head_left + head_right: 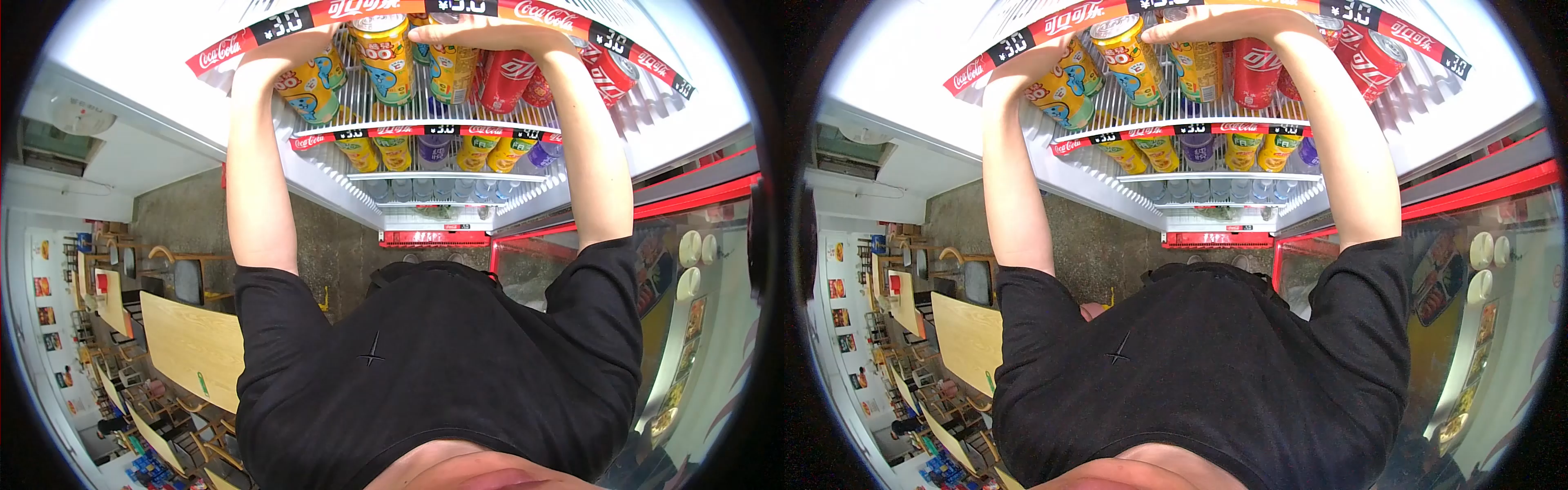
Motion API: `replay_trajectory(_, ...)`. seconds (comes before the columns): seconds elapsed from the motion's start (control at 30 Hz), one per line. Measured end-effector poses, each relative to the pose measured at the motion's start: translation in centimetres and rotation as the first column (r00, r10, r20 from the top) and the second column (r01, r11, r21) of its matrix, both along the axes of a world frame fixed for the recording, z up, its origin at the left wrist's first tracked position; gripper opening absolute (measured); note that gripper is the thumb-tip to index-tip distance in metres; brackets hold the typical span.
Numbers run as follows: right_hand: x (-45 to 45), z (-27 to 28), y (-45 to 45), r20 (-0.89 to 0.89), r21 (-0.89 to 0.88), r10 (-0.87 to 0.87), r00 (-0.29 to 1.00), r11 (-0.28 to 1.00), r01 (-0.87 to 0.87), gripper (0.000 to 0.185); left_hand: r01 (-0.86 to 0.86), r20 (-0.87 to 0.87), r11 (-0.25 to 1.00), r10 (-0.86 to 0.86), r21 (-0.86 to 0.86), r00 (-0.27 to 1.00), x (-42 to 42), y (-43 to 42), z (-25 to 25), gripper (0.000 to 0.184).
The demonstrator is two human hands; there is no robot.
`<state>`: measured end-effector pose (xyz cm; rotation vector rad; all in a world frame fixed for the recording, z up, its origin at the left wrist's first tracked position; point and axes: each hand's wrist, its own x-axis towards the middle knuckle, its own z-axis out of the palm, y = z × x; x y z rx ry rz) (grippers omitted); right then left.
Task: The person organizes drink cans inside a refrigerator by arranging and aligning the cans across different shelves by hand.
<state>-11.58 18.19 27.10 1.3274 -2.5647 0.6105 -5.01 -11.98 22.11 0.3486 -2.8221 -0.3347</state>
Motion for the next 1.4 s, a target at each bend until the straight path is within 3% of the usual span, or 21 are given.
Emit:
replay_trajectory(0.13, 0.1, 0.1, -0.1, 0.004, 0.014, -0.021, 1.000, 1.000, 0.021, 0.076, -0.054, -0.019, 0.998, 0.054, -0.036, 0.998, -0.3, -1.7, -0.6, 0.041)
replay_trajectory(0.27, 0.0, -0.2, 0.0, -0.048, -0.002, -0.016, 0.999, 1.000, 0.016, 0.078, -0.044, -0.020, 0.957, 0.040, -0.287, 0.999, -2.5, -4.9, -2.6, 0.043)
replay_trajectory(0.33, 0.5, 0.2, 0.1, -0.012, -0.003, -0.017, 1.000, 1.000, 0.017, 0.077, 0.065, -0.085, 0.933, -0.102, -0.355, 0.991, -2.8, -6.0, -2.0, 0.044)
replay_trajectory(0.43, 0.4, 0.1, 0.1, -0.011, -0.016, -0.002, 1.000, 1.000, 0.002, 0.072, 0.088, -0.249, 0.868, -0.236, -0.489, 0.939, -3.0, -6.2, -3.1, 0.046)
replay_trajectory(0.53, 0.6, 0.2, 0.2, 0.034, -0.028, 0.021, 0.999, 0.999, -0.020, 0.067, 0.146, -0.163, 0.801, -0.290, -0.581, 0.943, -3.3, -6.9, -2.4, 0.046)
replay_trajectory(0.6, 0.5, 0.2, 0.2, 0.079, -0.029, 0.036, 0.996, 0.999, -0.034, 0.065, 0.143, -0.019, 0.544, -0.281, -0.827, 0.959, -3.2, -7.2, -2.1, 0.044)
replay_trajectory(0.63, 0.4, 0.2, 0.2, 0.103, -0.031, 0.046, 0.994, 0.999, -0.043, 0.063, 0.103, 0.040, 0.247, -0.246, -0.964, 0.968, -1.5, -5.0, -1.2, 0.044)
replay_trajectory(0.7, 0.5, 0.1, 0.3, 0.152, -0.039, 0.059, 0.987, 0.998, -0.054, 0.061, 0.081, 0.099, -0.108, -0.164, -0.991, 0.981, -0.2, -2.9, -0.6, 0.045)
replay_trajectory(0.73, 0.5, 0.1, 0.4, 0.175, -0.040, 0.067, 0.982, 0.997, -0.061, 0.059, 0.094, 0.113, -0.136, -0.135, -0.986, 0.984, 0.0, -2.4, -0.5, 0.046)
replay_trajectory(0.8, 0.4, 0.2, 0.3, 0.220, -0.045, 0.077, 0.972, 0.997, -0.069, 0.057, 0.118, 0.116, 0.003, -0.154, -0.993, 0.981, -0.9, -3.9, -1.6, 0.048)
replay_trajectory(0.87, 0.3, 0.2, 0.4, 0.259, -0.045, 0.084, 0.962, 0.996, -0.075, 0.054, 0.152, 0.071, 0.328, -0.245, -0.932, 0.967, -3.7, -8.9, -5.3, 0.050)
replay_trajectory(0.97, 0.2, 0.3, 0.3, 0.300, -0.043, 0.096, 0.949, 0.995, -0.087, 0.050, 0.184, 0.161, 0.212, -0.121, -0.960, 0.979, -3.9, -9.2, -5.8, 0.047)
replay_trajectory(1.1, 0.2, 0.4, 0.2, 0.338, -0.035, 0.096, 0.936, 0.995, -0.089, 0.045, 0.082, 0.075, 0.440, -0.034, -0.894, 0.997, -2.2, -3.6, -2.5, 0.042)
replay_trajectory(1.17, -0.1, -0.2, 0.1, 0.288, -0.070, 0.100, 0.953, 0.994, -0.083, 0.041, 0.068, 0.059, 0.484, -0.035, -0.873, 0.998, -2.0, -3.2, -2.5, 0.042)
replay_trajectory(1.27, -0.1, -0.1, 0.1, 0.382, -0.048, 0.071, 0.921, 0.997, -0.057, 0.044, 0.060, 0.029, 0.519, -0.067, -0.853, 0.997, -2.1, -3.7, -2.8, 0.042)
replay_trajectory(1.4, -0.3, -0.3, 0.1, 0.243, -0.048, 0.073, 0.967, 0.997, -0.063, 0.052, 0.054, 0.005, 0.549, -0.090, -0.834, 0.996, -2.1, -4.0, -3.1, 0.042)
